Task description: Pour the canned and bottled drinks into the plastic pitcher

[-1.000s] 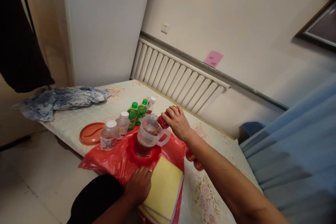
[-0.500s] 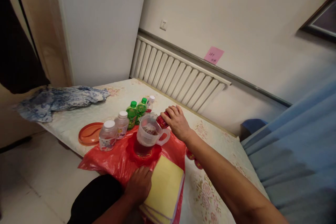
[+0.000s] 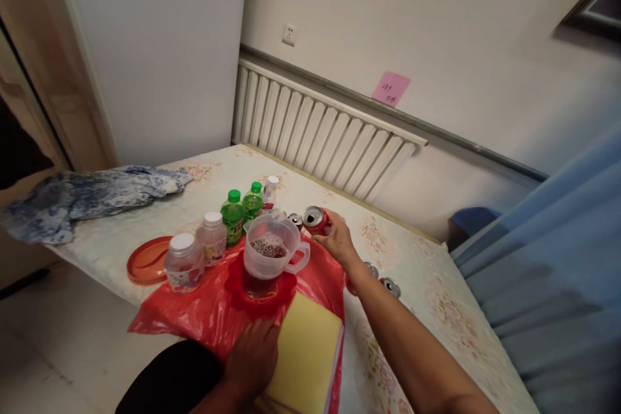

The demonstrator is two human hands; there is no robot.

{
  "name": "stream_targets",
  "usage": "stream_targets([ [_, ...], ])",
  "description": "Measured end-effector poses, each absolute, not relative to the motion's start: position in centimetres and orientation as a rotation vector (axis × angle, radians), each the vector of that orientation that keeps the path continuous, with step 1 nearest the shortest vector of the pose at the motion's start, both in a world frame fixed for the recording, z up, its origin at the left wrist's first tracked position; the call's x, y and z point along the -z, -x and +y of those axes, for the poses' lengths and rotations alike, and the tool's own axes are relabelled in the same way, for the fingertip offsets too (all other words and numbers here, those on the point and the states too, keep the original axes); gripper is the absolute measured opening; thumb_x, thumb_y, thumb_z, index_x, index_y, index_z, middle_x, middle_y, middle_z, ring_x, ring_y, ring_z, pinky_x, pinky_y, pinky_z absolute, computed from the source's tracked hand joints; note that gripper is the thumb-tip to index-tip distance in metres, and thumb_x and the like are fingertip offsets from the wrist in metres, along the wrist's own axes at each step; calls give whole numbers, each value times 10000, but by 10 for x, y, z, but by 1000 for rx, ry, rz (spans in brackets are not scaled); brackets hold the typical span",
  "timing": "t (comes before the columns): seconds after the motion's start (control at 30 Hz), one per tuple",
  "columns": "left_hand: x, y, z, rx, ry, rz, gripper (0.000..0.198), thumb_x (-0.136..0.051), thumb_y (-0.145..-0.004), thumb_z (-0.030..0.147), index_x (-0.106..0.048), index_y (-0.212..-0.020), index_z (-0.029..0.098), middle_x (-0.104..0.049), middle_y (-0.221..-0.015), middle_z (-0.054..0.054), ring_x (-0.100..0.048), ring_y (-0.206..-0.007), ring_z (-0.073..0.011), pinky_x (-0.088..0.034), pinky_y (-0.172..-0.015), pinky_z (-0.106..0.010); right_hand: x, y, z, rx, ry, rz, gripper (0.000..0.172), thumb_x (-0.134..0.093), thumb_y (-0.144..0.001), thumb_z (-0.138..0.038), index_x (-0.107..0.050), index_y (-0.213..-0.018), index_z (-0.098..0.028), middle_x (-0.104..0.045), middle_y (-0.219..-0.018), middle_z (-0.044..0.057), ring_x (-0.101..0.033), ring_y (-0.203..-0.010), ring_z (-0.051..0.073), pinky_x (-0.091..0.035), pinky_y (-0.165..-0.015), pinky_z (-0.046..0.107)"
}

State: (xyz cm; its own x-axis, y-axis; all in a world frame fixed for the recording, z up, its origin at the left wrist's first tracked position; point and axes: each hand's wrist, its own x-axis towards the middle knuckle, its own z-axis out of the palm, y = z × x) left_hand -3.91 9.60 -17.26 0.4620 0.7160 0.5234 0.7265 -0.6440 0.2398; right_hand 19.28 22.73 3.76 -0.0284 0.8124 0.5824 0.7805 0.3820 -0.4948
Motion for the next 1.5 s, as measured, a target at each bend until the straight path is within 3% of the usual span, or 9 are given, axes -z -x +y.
stream_targets([
  [0.13, 177, 40, 97, 1014, 2629, -1278, 282, -432, -870, 134, -643, -1040, 215, -685, -1014, -76, -592, -921, -232, -456, -864, -404, 18, -211, 243, -494, 1454, -1328, 615, -754, -567, -265, -621, -1163, -193, -711, -1033, 39, -635, -910, 238, -497, -870, 379],
  [0.33, 178, 40, 97, 1072, 2593, -1217, 288, -435, -846, 132, -636, -1028, 231, -692, -991, -70, -616, -905, -244, -474, -849, -412, 83, -207, 258, -573, 1458, -1106, 554, -710, -585, -318, -627, -1110, -162, -735, -982, 61, -666, -827, 237, -535, -774, 361],
  [0.47, 182, 42, 99, 1055, 2611, -1202, 297, -445, -836, 124, -627, -1045, 233, -694, -997, -73, -628, -899, -238, -489, -835, -402, 107, -199, 271, -580, 1455, -1033, 622, -723, -568, -297, -608, -1163, -158, -737, -1013, 69, -675, -884, 246, -536, -818, 374],
  [0.7, 193, 49, 103, 1024, 2633, -1095, 314, -484, -834, 143, -616, -1105, 230, -695, -1011, -82, -642, -904, -233, -512, -818, -388, 117, -189, 287, -556, 1437, -1004, 665, -732, -572, -272, -579, -1211, -168, -714, -1123, 82, -670, -980, 238, -519, -907, 376],
  [0.93, 179, 42, 100, 1089, 2563, -1169, 297, -420, -851, 128, -629, -1041, 217, -694, -984, -87, -629, -901, -243, -497, -836, -420, 116, -188, 262, -462, 1479, -939, 751, -726, -581, -269, -516, -1293, -155, -647, -1238, 137, -632, -1091, 264, -496, -959, 421],
  [1.1, 175, 43, 102, 1031, 2624, -1159, 277, -430, -872, 139, -628, -1054, 204, -681, -1005, -88, -611, -919, -250, -471, -852, -418, 120, -194, 192, -422, 1499, -892, 552, -655, -644, -251, -596, -1185, -154, -716, -1028, 121, -700, -869, 246, -578, -781, 399],
  [1.33, 174, 44, 110, 941, 2657, -1109, 235, -468, -892, 205, -638, -1055, 199, -675, -1010, -83, -599, -901, -250, -458, -831, -400, 124, -248, 70, -243, 1670, -720, 293, -637, -689, -315, -637, -951, -185, -698, -792, 29, -679, -739, 209, -558, -738, 332],
  [1.4, 173, 44, 110, 923, 2665, -1112, 228, -472, -894, 217, -644, -1043, 195, -674, -1004, -81, -599, -903, -248, -459, -838, -397, 124, -273, 50, -136, 1725, -603, 343, -642, -683, -358, -612, -968, -170, -680, -791, 41, -663, -743, 227, -541, -750, 360],
  [1.5, 170, 44, 110, 902, 2672, -1110, 231, -470, -890, 229, -654, -1027, 201, -675, -1002, -77, -601, -902, -242, -464, -838, -388, 123, -307, 41, -58, 1751, -525, 561, -701, -606, -397, -581, -1091, -142, -680, -993, 110, -655, -899, 271, -526, -783, 380],
])
